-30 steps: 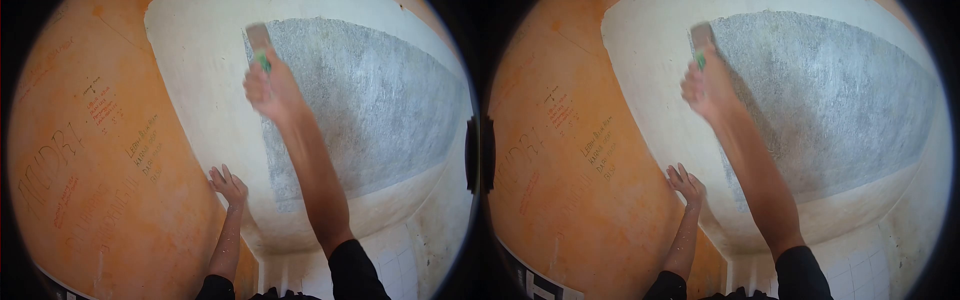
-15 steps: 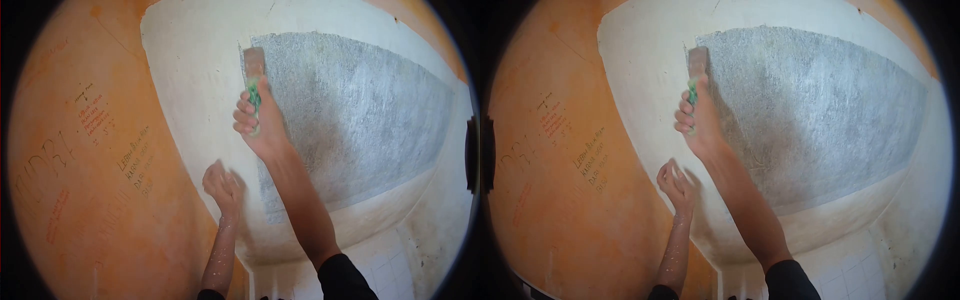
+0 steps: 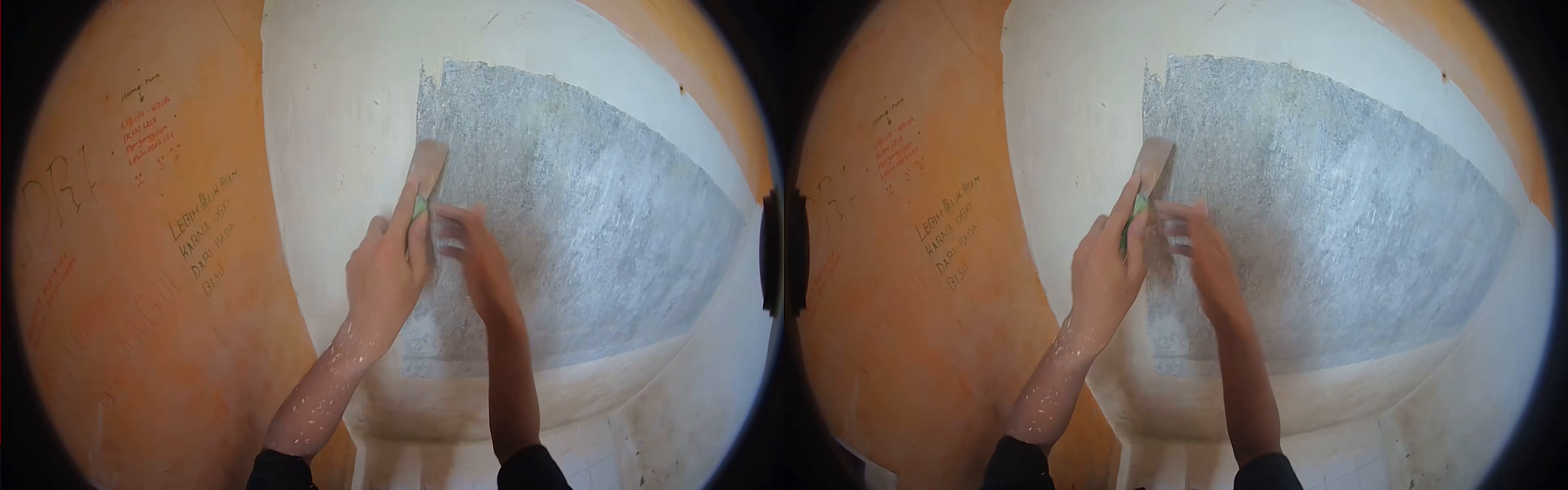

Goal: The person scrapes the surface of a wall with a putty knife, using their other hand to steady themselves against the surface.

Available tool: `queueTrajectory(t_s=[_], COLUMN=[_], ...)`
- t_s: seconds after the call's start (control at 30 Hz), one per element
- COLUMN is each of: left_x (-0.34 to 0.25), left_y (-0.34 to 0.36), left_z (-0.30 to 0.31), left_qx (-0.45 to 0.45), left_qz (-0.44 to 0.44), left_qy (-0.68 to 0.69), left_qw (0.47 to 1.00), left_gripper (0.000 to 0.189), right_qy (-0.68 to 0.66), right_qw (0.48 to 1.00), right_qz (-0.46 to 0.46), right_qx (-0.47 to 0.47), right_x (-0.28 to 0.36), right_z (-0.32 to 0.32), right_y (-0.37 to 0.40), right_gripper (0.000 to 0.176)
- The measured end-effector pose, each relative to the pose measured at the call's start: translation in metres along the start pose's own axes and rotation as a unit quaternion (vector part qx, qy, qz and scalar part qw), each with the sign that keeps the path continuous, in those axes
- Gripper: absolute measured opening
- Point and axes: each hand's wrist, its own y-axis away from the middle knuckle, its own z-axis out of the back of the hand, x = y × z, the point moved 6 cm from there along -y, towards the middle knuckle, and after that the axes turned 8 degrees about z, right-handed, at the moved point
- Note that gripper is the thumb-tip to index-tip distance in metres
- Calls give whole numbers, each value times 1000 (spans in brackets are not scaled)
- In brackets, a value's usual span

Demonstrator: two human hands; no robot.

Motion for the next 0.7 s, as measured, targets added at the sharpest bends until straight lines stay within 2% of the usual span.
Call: queueTrajectory(t_s=[0.07,0.13,0.2,0.27,0.3,0.37,0.4,0.47,0.5,0.57,0.7], left_x=[-1,-19,-38,-59,-63,-68,-66,-69,-74,-88,-83], left_y=[4,-4,-17,-29,-26,-23,-22,-30,-37,-49,-42], left_z=[6,8,8,9,11,10,6,5,6,13,6], left_qx=[-22,-48,-71,-114,-118,-108,-111,-136,-138,-131,-124], left_qz=[6,9,15,-4,3,21,28,10,10,26,46], left_qy=[-109,-146,-182,-216,-220,-253,-257,-259,-264,-235,-244], left_qw=[994,988,981,970,968,961,960,956,954,963,961], left_gripper=[40,38,37,36,36,32,32,29,29,27,25], right_qy=[95,227,434,500,498,567,565,552,547,546,529], right_qw=[981,913,824,798,802,785,789,808,812,811,824], right_qz=[80,86,71,-18,-16,-62,-61,-98,-97,-104,-110], right_qx=[-151,-328,-358,-337,-329,-242,-234,-181,-180,-181,-170], right_x=[-22,-40,-72,-102,-116,-149,-160,-193,-205,-222,-239], right_z=[59,105,140,166,182,218,237,247,252,257,263], right_y=[41,94,148,188,207,231,239,247,249,251,255], right_gripper=[45,44,46,56,56,71,71,88,88,99,102])
